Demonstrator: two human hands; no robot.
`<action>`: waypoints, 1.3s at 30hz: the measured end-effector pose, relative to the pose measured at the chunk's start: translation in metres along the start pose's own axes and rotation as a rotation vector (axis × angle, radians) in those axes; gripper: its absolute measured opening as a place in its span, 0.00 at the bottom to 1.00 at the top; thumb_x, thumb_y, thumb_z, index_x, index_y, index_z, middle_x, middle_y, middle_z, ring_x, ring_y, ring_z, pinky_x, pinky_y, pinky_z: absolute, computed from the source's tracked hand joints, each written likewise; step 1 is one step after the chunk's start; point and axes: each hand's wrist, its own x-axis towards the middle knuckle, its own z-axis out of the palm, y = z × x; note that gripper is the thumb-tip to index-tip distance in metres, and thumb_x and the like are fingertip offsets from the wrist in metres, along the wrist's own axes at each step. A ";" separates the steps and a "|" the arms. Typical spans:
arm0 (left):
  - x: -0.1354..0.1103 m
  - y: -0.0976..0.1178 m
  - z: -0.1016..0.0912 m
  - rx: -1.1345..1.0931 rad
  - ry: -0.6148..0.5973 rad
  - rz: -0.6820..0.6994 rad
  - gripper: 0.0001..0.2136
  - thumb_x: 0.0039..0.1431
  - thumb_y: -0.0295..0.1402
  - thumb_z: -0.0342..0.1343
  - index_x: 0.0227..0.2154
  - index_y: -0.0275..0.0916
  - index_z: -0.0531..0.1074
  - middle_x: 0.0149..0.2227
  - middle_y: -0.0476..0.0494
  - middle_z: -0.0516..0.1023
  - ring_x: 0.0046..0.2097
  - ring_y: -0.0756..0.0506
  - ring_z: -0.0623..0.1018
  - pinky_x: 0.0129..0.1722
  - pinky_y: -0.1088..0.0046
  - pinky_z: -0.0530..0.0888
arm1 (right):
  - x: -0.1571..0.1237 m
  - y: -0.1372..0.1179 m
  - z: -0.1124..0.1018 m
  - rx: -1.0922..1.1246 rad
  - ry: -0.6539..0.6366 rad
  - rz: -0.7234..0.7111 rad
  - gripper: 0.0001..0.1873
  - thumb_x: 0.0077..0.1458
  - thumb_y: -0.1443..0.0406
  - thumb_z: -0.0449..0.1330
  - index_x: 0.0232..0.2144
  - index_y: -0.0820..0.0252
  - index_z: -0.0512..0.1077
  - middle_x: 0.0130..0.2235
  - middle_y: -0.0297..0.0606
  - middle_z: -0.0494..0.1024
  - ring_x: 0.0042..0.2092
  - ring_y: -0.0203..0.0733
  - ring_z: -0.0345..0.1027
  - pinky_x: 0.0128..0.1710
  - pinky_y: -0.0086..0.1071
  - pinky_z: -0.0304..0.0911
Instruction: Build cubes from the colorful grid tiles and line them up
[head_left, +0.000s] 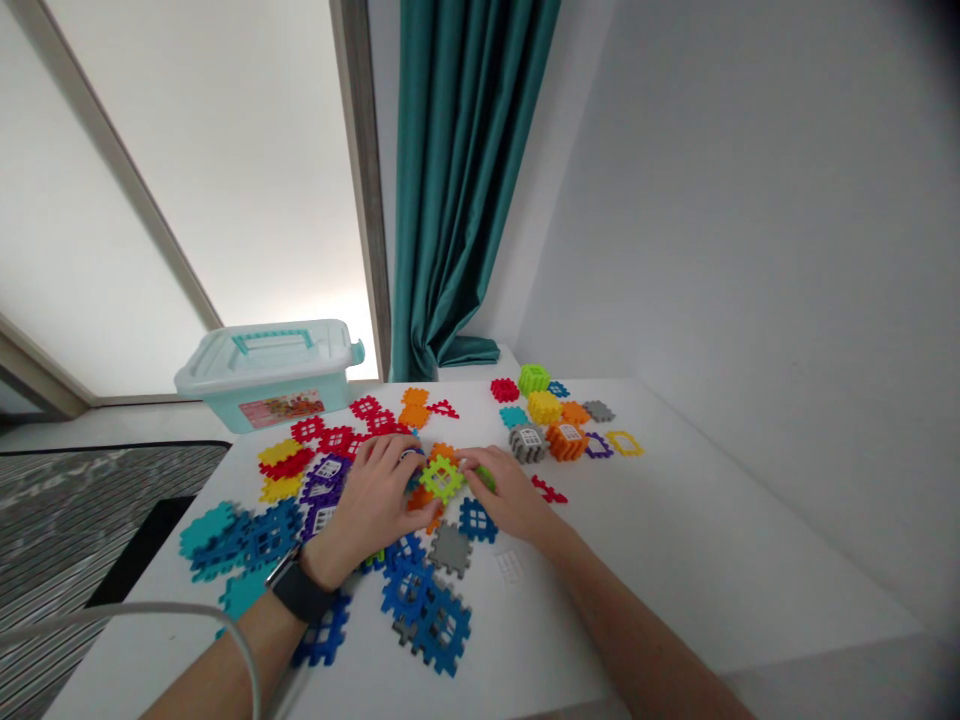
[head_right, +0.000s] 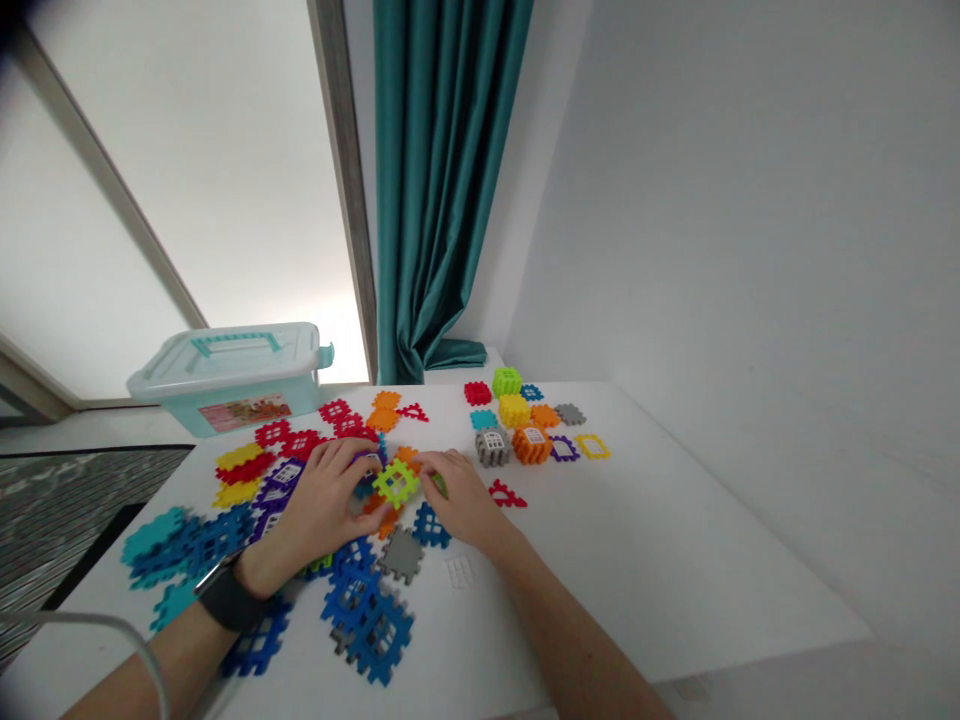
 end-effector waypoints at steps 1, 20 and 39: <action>0.000 -0.001 0.000 0.000 0.014 0.007 0.14 0.51 0.38 0.63 0.40 0.40 0.72 0.49 0.37 0.75 0.53 0.34 0.72 0.54 0.51 0.67 | 0.000 -0.002 0.000 0.053 0.000 0.026 0.12 0.65 0.65 0.54 0.47 0.55 0.74 0.40 0.39 0.81 0.43 0.45 0.74 0.46 0.39 0.67; -0.007 -0.011 0.008 -0.080 0.089 0.060 0.25 0.55 0.41 0.67 0.54 0.40 0.69 0.55 0.34 0.72 0.55 0.34 0.73 0.54 0.53 0.71 | 0.001 -0.015 0.001 0.564 -0.042 0.227 0.17 0.59 0.65 0.58 0.52 0.57 0.72 0.30 0.29 0.73 0.33 0.36 0.67 0.38 0.31 0.63; -0.006 -0.012 0.006 -0.067 0.096 0.059 0.22 0.58 0.37 0.64 0.54 0.40 0.69 0.56 0.33 0.71 0.57 0.34 0.72 0.55 0.52 0.70 | 0.002 -0.018 -0.002 0.632 -0.036 0.268 0.14 0.58 0.64 0.60 0.47 0.57 0.71 0.30 0.29 0.74 0.32 0.35 0.67 0.35 0.30 0.62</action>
